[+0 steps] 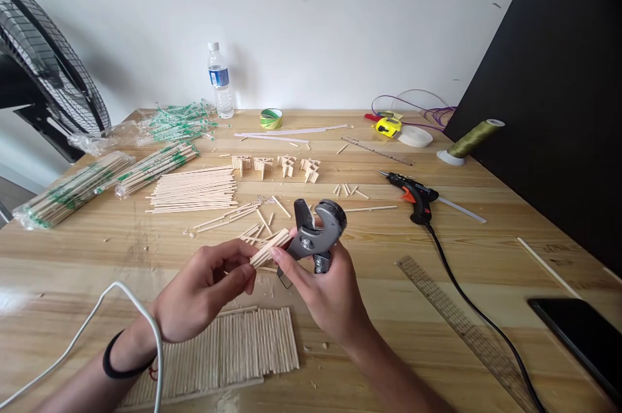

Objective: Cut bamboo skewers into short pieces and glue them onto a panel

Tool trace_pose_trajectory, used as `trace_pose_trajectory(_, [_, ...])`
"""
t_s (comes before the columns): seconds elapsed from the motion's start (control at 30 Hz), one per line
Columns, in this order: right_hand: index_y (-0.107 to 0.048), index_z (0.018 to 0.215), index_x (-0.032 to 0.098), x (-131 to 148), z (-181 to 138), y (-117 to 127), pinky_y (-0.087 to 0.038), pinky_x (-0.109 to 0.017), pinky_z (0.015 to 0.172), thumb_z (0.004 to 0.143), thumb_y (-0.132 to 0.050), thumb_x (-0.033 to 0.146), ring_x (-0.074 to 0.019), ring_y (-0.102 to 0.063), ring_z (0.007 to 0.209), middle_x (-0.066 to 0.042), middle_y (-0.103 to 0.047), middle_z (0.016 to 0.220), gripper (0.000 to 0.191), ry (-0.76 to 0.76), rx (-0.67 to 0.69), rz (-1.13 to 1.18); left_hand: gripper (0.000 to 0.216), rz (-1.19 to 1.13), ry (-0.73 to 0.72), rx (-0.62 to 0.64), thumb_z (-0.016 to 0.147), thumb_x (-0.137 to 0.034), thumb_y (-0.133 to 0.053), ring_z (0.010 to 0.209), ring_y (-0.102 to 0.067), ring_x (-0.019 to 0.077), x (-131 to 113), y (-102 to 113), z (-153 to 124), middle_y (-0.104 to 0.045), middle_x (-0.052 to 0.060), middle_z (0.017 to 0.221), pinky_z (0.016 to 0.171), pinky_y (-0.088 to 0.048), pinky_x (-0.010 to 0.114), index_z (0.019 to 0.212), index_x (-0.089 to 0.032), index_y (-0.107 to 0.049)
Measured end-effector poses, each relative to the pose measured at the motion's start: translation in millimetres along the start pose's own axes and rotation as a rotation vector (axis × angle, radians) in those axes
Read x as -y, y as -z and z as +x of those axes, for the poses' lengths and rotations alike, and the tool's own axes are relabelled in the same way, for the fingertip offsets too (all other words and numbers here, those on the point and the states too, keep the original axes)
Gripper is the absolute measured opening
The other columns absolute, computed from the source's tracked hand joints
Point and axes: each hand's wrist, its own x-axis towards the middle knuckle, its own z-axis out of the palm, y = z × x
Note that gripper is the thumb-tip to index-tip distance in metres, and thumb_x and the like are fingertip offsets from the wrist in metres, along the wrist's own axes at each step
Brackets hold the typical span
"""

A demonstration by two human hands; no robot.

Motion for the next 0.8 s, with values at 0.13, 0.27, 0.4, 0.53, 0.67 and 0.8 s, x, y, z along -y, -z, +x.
trace_pose_trajectory(0.13, [-0.069, 0.103, 0.024, -0.1, 0.0, 0.6, -0.062, -0.034, 0.077, 0.089, -0.078, 0.033, -0.0213, -0.076, 0.082, -0.003, -0.080, 0.090, 0.019, 0.009, 0.007, -0.006, 0.034, -0.123, 0.014, 0.035, 0.107, -0.048, -0.056, 0.057, -0.037, 0.0076, 2.9, -2.0, 0.1, -0.055, -0.001, 0.076, 0.049, -0.027, 0.022, 0.105, -0.014, -0.064])
trace_pose_trajectory(0.27, [-0.068, 0.101, 0.024, 0.1, 0.7, 0.5, -0.061, -0.034, 0.078, 0.089, -0.078, 0.032, -0.0214, -0.076, 0.083, -0.003, -0.080, 0.090, 0.017, 0.007, 0.012, 0.001, 0.033, -0.202, 0.016, 0.052, 0.107, -0.047, -0.057, 0.055, -0.037, 0.0072, 3.7, -4.1, 1.6, -0.054, -0.001, 0.075, 0.048, -0.027, 0.022, 0.107, -0.014, -0.062])
trace_pose_trajectory(0.4, [-0.067, 0.098, 0.025, 0.9, 1.4, 0.5, -0.061, -0.034, 0.077, 0.089, -0.078, 0.031, -0.0209, -0.075, 0.082, -0.002, -0.079, 0.090, 0.016, 0.007, 0.033, 0.011, 0.033, -0.195, 0.012, 0.042, 0.107, -0.048, -0.057, 0.055, -0.039, 0.0074, 3.7, -4.9, 2.5, -0.054, -0.001, 0.074, 0.048, -0.029, 0.021, 0.105, -0.015, -0.061])
trace_pose_trajectory(0.53, [-0.067, 0.106, 0.024, 1.9, 1.1, 1.1, -0.061, -0.034, 0.075, 0.090, -0.077, 0.034, -0.0216, -0.076, 0.083, -0.003, -0.080, 0.092, 0.022, -0.003, 0.044, -0.001, 0.036, -0.159, 0.002, 0.034, 0.107, -0.050, -0.056, 0.055, -0.038, 0.0077, 3.9, -4.7, 2.3, -0.051, -0.002, 0.073, 0.048, -0.030, 0.021, 0.109, -0.015, -0.060])
trace_pose_trajectory(0.67, [-0.067, 0.099, 0.023, 4.2, 0.9, 0.9, -0.061, -0.035, 0.078, 0.091, -0.076, 0.033, -0.0217, -0.076, 0.085, -0.005, -0.079, 0.092, 0.016, 0.005, 0.051, -0.011, 0.037, -0.078, -0.017, 0.012, 0.108, -0.052, -0.053, 0.056, -0.039, 0.0085, 4.9, -3.3, 0.2, -0.050, -0.003, 0.072, 0.050, -0.031, 0.022, 0.112, -0.015, -0.060])
trace_pose_trajectory(0.8, [-0.067, 0.093, 0.023, 6.8, 1.6, 0.2, -0.060, -0.035, 0.080, 0.094, -0.072, 0.031, -0.0208, -0.074, 0.083, -0.005, -0.077, 0.090, 0.010, 0.033, 0.042, -0.009, 0.034, 0.026, -0.042, -0.034, 0.110, -0.048, -0.050, 0.058, -0.040, 0.0095, 5.9, -2.6, -0.2, -0.052, -0.003, 0.073, 0.051, -0.033, 0.022, 0.118, -0.017, -0.059])
